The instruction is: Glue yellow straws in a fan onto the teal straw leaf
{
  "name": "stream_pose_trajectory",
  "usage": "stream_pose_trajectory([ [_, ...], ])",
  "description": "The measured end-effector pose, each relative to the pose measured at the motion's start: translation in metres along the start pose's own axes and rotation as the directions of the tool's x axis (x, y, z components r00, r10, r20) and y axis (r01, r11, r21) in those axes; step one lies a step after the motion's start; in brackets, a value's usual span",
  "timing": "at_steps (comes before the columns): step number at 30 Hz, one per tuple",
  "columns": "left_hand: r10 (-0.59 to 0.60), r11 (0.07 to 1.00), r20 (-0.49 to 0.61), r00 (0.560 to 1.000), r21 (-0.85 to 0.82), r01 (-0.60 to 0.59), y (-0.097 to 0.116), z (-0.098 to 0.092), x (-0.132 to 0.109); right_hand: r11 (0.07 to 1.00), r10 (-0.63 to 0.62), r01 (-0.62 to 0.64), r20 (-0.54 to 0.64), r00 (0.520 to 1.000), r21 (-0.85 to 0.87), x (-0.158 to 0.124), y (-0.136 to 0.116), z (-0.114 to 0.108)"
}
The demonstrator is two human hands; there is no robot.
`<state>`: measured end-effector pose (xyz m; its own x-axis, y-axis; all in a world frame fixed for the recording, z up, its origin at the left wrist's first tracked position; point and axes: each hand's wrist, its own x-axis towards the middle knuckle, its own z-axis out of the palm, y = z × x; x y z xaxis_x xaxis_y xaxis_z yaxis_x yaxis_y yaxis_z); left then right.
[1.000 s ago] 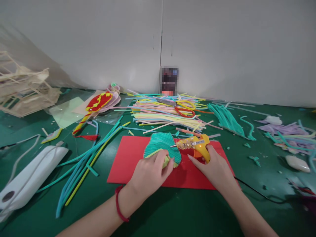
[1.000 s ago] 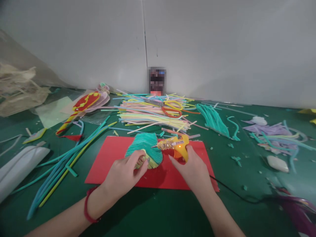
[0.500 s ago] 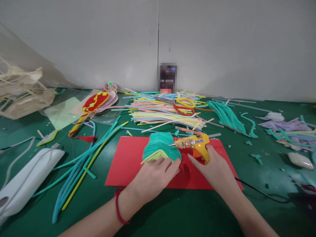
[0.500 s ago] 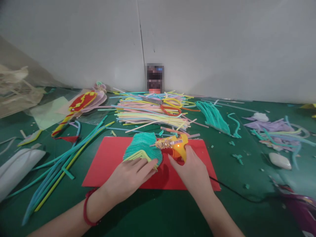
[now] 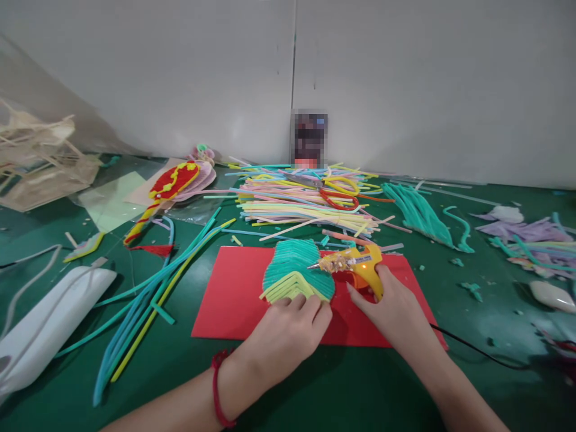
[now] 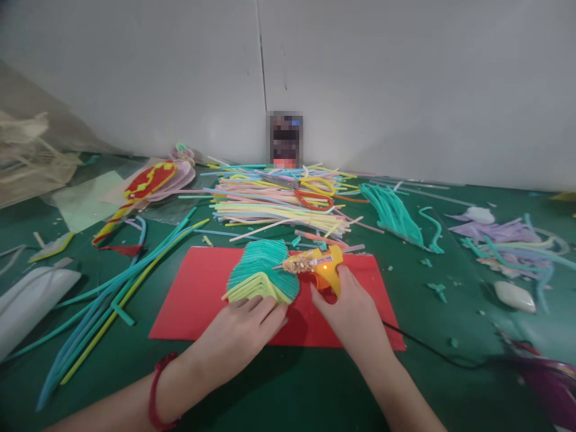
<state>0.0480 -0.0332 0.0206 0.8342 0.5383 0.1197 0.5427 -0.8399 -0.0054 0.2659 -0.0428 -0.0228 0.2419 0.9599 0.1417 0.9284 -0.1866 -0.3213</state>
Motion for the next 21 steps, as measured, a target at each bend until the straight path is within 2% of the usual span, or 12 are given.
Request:
stream_pose_trajectory([
  [3, -0.043, 0.999, -0.022, 0.999, -0.015, 0.043, 0.000, -0.005, -0.004, 1.000, -0.007, 0.007, -0.002, 1.000, -0.009, 0.000, 0.001, 0.000],
  [5, -0.095, 0.995, -0.092, 0.991, 0.011, 0.097, 0.002, -0.007, -0.006, 1.000, -0.018, 0.017, -0.012, 1.000, -0.009, -0.001, 0.000, 0.001],
  [8, -0.167, 0.981, -0.225, 0.960, 0.062, 0.186, 0.006, -0.004, -0.006, 1.000, -0.027, 0.027, -0.049, 0.998, -0.002, -0.003, -0.004, 0.001],
  [10, -0.240, 0.962, -0.265, 0.934, 0.065, 0.265, 0.009, -0.001, -0.005, 1.000, -0.028, 0.028, -0.079, 0.996, -0.002, -0.006, -0.009, 0.000],
  [15, -0.406, 0.898, -0.166, 0.899, 0.111, 0.426, 0.011, -0.001, -0.004, 0.998, -0.054, 0.053, -0.085, 0.995, -0.012, -0.010, -0.018, -0.002],
  [21, -0.426, 0.885, -0.065, 0.903, 0.179, 0.430, 0.006, -0.003, -0.005, 0.996, -0.091, 0.090, -0.071, 0.993, -0.012, -0.012, -0.021, -0.003],
])
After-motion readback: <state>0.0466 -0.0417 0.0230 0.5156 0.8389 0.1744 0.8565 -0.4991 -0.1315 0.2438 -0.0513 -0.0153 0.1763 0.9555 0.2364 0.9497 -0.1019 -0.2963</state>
